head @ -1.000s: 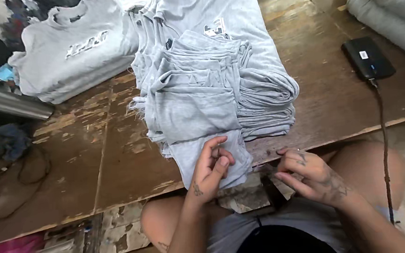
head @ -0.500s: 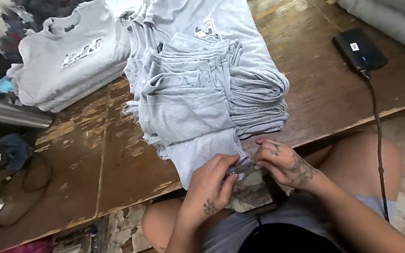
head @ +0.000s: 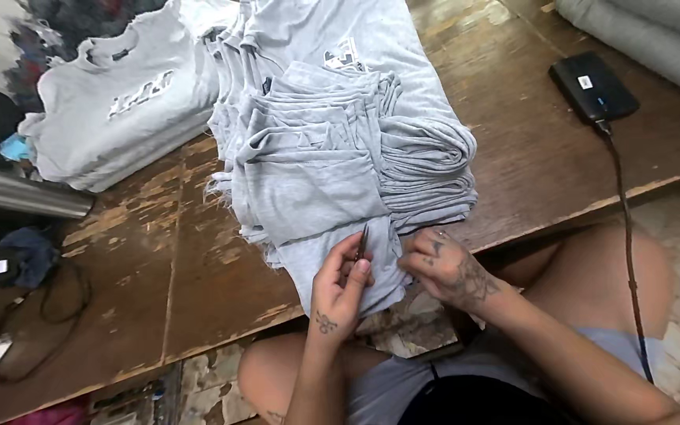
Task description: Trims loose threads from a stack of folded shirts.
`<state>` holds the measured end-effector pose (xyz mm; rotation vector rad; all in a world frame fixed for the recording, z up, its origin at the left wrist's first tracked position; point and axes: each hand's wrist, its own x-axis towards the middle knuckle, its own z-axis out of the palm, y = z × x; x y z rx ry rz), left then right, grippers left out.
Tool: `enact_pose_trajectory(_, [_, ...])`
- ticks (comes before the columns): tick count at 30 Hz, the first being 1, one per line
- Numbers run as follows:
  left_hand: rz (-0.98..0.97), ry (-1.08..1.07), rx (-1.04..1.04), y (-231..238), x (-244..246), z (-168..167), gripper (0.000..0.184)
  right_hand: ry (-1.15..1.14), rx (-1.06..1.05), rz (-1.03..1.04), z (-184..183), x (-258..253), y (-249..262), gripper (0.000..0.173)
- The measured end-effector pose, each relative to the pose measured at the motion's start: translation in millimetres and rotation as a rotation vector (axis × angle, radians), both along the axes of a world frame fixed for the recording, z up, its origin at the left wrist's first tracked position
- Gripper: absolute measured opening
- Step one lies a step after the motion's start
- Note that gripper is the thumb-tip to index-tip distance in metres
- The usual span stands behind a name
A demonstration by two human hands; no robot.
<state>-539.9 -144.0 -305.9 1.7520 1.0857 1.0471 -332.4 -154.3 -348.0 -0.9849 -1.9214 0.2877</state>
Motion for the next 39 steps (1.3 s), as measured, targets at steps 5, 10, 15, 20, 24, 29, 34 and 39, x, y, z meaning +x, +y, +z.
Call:
enact_pose_trajectory(5, [-0.075, 0.028, 0.009, -1, -15, 2, 0.039, 0.112, -0.235, 0.297, 6, 51, -14, 0.04])
enact_pose_trajectory(10, [-0.062, -0.17, -0.015, 2, -6, -2, 0.033, -0.023, -0.182, 0.121, 22, 32, -12, 0.035])
enact_pose_trajectory(15, [-0.045, 0.046, 0.114, -2, 6, -3, 0.039, -0.127, -0.058, -0.004, -1, -2, 11, 0.015])
enact_pose_trajectory(20, [-0.096, 0.361, 0.227, -5, -1, 0, 0.041, -0.048, -0.123, 0.057, 2, 22, -1, 0.028])
enact_pose_trajectory(24, [-0.135, 0.355, 0.208, -3, -3, 4, 0.039, -0.073, -0.178, 0.118, 9, 33, -6, 0.03])
enact_pose_trajectory(29, [-0.144, 0.294, 0.168, -3, -4, 1, 0.04, -0.11, -0.155, 0.033, 6, 14, 3, 0.034])
enact_pose_trajectory(34, [-0.161, 0.438, 0.236, -7, -3, 7, 0.038, -0.01, -0.19, 0.122, 3, 25, 5, 0.024])
enact_pose_trajectory(39, [-0.232, 0.602, 0.345, -10, 1, 15, 0.034, 0.162, -0.177, 0.244, -5, 39, -3, 0.031])
